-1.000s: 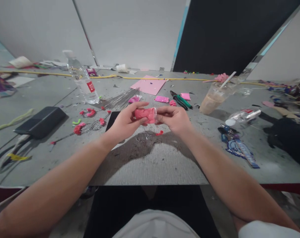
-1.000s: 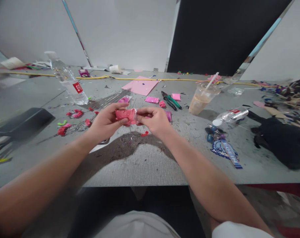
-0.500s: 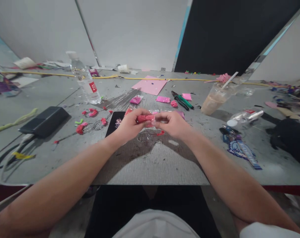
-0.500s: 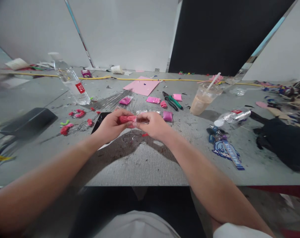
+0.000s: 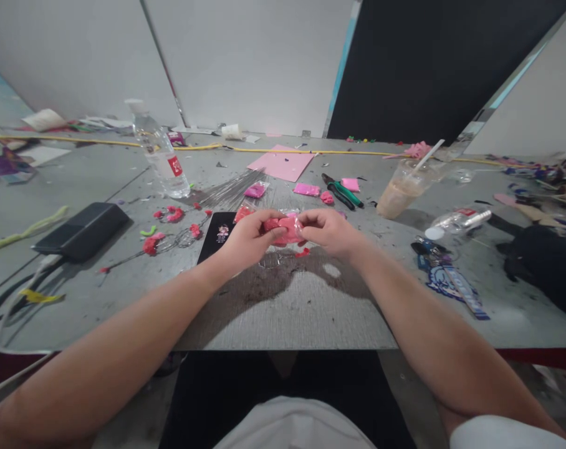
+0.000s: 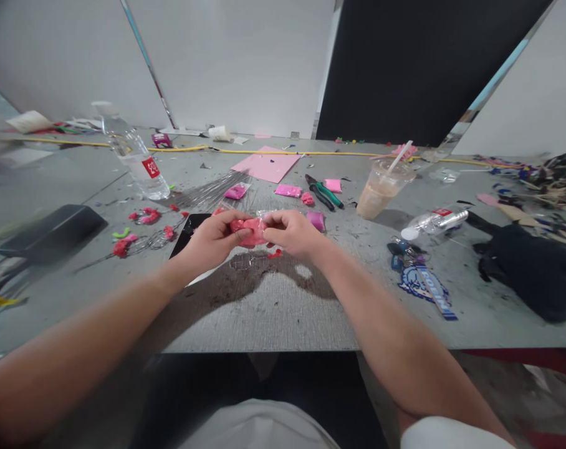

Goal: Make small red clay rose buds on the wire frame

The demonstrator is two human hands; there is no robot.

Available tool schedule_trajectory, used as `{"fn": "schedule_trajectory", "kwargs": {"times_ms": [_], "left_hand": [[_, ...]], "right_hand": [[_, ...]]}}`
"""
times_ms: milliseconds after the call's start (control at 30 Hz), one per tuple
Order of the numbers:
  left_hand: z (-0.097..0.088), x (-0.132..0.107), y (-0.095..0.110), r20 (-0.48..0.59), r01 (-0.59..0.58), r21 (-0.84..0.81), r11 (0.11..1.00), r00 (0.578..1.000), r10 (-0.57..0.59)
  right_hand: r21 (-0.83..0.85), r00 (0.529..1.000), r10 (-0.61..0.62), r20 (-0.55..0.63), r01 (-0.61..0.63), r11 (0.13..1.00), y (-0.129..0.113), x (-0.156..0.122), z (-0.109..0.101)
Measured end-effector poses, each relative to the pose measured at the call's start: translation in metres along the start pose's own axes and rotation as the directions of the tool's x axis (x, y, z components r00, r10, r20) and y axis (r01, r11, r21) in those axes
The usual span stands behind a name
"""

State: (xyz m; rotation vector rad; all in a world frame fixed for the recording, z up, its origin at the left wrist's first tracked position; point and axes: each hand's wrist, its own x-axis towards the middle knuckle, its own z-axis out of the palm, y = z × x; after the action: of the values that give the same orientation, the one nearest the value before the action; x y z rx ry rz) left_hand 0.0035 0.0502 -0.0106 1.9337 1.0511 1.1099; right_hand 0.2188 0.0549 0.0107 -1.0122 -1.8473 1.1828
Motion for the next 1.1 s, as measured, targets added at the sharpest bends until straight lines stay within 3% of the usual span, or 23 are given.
{"fn": "schedule_trajectory", "kwargs": {"times_ms": [400, 800, 1100], "left_hand": [[-0.0039, 0.0024, 0.0008, -0.014, 0.086, -0.088, 0.992, 0.996, -0.087], [-0.0074, 0.0046, -0.0053, 0.008, 0.063, -0.138, 0.988, 0.998, -0.062], [-0.0083, 0.0047, 0.0021, -0.061, -0.002, -0.008, 1.000, 0.998, 0.002]], "right_hand": [[-0.015, 0.987, -0.084, 0.141, 0.087, 0.996, -0.0019, -0.0001, -0.0056], [0.177, 0.991, 0.047, 0.127, -0.069, 0.982, -0.0013, -0.0020, -0.0018], [0.345, 0.987, 0.112, 0.115, -0.145, 0.927, 0.0061, -0.0014, -0.0002]]}}
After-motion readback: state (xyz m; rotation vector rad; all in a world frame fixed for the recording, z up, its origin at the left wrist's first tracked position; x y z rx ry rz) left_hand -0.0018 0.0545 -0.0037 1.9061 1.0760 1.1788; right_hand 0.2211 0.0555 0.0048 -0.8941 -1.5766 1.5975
